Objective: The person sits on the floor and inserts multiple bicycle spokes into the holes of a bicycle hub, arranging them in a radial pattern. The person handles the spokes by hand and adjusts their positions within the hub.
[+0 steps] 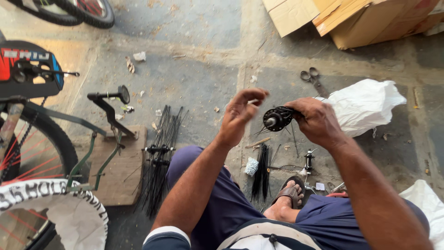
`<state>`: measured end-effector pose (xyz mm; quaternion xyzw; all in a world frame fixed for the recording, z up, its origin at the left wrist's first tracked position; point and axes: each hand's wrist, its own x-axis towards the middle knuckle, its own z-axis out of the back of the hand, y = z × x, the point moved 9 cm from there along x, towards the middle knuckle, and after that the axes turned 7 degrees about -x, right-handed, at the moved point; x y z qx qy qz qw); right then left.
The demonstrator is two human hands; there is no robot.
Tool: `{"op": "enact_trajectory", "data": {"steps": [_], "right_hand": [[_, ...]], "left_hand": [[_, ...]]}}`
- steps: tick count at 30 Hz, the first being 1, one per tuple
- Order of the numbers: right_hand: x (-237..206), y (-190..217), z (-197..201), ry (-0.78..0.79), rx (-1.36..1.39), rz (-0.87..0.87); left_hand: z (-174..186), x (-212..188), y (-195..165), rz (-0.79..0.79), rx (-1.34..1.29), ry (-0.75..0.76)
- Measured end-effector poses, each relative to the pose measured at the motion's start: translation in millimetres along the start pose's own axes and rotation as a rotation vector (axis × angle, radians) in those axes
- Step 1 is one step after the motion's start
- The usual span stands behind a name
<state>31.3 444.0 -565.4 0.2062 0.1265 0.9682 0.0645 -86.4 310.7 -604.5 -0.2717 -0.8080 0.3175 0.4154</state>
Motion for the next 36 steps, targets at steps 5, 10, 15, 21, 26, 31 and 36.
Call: {"op": "enact_trajectory", "data": {"steps": [5,10,15,21,26,31,36], "right_hand": [[10,31,47,-0.049,-0.172,0.121],[12,33,63,-0.023,-0.218,0.066],[3,16,67,-0.068,-0.019,-0.008],[-6,9,74,-0.153,-0.124,0.004],[-6,-1,59,-0.12,-0.142,-0.079],[-6,-6,41,-0.137,-0.135,-0.138],[-4,-3,29,-0.155,-0.092,-0.204]], "left_hand": [[-30,0,44,0.302,-0.174,0.123],[-44,-4,60,0.352,-0.198,0.204],[-51,0,54,0.27,-0.051,0.263],[-65,-12,62,0.537,-0.328,0.344],[-64,-14,65,0.512,-0.164,0.287],[-43,-8,85,0.493,-0.128,-0.037],[-27,-7,93,0.383,-0.172,-0.24]]}}
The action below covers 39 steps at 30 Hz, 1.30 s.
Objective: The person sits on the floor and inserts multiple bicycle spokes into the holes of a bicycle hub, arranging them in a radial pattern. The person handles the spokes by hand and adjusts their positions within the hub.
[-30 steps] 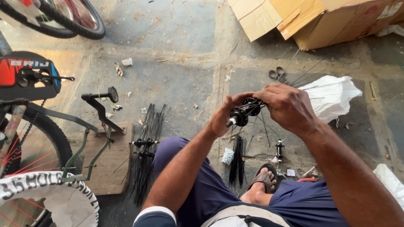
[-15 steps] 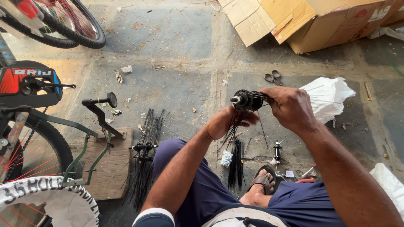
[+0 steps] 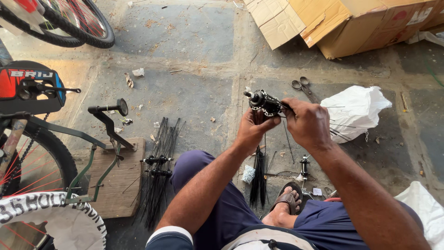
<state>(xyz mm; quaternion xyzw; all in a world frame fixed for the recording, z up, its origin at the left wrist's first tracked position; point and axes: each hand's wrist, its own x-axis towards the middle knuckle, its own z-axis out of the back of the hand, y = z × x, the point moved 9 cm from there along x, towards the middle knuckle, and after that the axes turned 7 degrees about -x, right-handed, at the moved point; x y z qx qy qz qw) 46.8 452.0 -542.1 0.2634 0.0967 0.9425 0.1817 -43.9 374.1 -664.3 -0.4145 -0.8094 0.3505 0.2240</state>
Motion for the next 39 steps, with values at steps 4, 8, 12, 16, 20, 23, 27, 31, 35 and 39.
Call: {"op": "enact_trajectory", "data": {"steps": [4,8,12,16,20,23,27,31,35,39], "right_hand": [[-1,9,0,-0.03,-0.015,-0.007],[1,12,-3,-0.005,0.012,-0.031],[1,15,-5,-0.024,0.014,-0.017],[0,16,-11,-0.029,0.053,-0.039],[-1,16,-14,-0.026,-0.007,-0.043],[-4,18,-13,-0.042,-0.068,0.004],[-7,12,-18,-0.014,-0.098,0.003],[-6,9,-17,-0.041,-0.142,0.089],[-3,5,-5,-0.062,-0.112,0.13],[1,-12,11,-0.009,-0.174,0.034]], "left_hand": [[6,1,-3,-0.078,-0.056,-0.064],[10,0,-7,-0.067,-0.011,-0.084],[14,-2,-13,-0.068,0.412,-0.15],[10,0,-14,-0.064,0.092,-0.084],[15,7,-13,0.056,0.092,-0.039],[19,10,-14,0.111,0.17,-0.012],[39,6,-29,0.028,0.591,-0.235],[32,4,-9,0.223,0.655,-0.038],[18,1,-14,0.151,0.556,0.054],[8,-6,-23,0.176,0.489,0.114]]}}
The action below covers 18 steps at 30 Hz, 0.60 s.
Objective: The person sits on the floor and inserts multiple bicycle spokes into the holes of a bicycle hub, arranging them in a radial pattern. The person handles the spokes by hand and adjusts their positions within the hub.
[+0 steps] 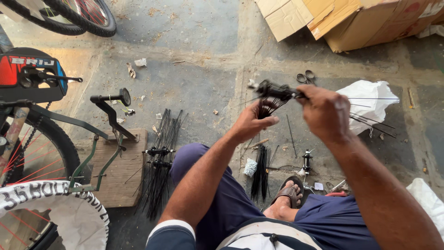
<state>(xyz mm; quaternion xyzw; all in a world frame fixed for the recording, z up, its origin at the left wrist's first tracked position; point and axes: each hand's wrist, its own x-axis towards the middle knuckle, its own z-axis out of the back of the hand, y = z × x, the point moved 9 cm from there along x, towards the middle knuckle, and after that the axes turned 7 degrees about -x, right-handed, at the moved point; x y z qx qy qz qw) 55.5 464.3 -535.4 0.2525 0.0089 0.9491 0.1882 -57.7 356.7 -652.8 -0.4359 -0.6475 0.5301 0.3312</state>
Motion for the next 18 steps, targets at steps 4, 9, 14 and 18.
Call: {"op": "enact_trajectory", "data": {"steps": [4,9,14,18], "right_hand": [[-7,-33,15,-0.068,0.177,-0.076],[-46,-76,-45,0.053,0.684,-0.46],[-105,-75,-83,0.129,0.681,-0.569],[-166,-81,-126,0.523,0.704,-0.845]], "left_hand": [[-13,2,4,0.233,0.087,0.257],[-10,28,11,0.472,0.43,0.331],[-9,54,-7,0.214,1.474,0.336],[-17,55,-4,0.291,1.691,0.341]]}}
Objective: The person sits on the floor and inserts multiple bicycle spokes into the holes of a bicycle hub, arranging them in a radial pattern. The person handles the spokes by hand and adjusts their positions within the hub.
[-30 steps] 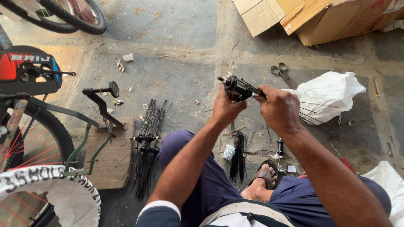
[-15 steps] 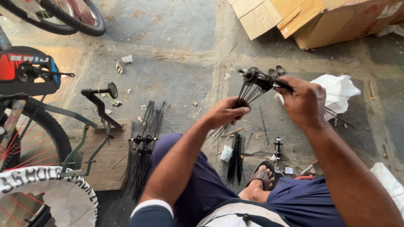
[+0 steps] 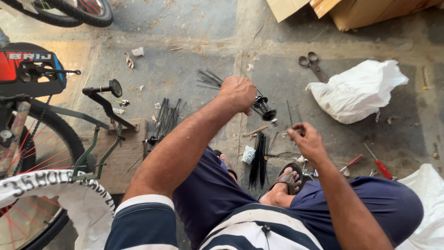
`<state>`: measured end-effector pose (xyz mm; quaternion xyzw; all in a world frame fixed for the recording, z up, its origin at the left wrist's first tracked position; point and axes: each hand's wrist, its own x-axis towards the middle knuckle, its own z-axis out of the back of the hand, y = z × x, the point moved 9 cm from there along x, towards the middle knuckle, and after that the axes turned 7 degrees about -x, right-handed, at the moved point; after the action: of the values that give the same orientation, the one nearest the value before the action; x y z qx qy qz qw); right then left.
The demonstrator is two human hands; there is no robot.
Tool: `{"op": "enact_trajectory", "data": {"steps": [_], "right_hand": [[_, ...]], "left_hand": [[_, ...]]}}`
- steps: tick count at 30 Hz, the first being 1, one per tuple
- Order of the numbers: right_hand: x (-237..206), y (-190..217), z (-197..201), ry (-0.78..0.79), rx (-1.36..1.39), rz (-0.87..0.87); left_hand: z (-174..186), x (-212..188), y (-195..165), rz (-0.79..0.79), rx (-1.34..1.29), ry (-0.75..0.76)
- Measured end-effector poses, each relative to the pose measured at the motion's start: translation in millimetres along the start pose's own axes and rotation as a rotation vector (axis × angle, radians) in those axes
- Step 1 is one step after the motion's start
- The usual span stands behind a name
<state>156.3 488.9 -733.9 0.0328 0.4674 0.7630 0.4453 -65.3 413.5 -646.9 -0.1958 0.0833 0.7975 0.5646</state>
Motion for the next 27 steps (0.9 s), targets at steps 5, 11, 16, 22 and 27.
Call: {"op": "enact_trajectory", "data": {"steps": [5,11,16,22,27], "right_hand": [[-10,-26,13,-0.026,0.433,0.105],[-21,0,42,-0.109,0.543,0.336],[-26,24,27,-0.053,0.481,0.354],[-25,27,9,-0.062,0.351,0.383],[-22,29,9,-0.048,0.448,0.384]], "left_hand": [[-8,8,-8,0.021,0.085,-0.061],[-34,14,8,0.092,0.258,-0.006],[-41,9,15,0.082,0.315,0.036],[-47,7,27,0.064,0.426,0.015],[-47,3,29,0.133,0.374,-0.074]]}}
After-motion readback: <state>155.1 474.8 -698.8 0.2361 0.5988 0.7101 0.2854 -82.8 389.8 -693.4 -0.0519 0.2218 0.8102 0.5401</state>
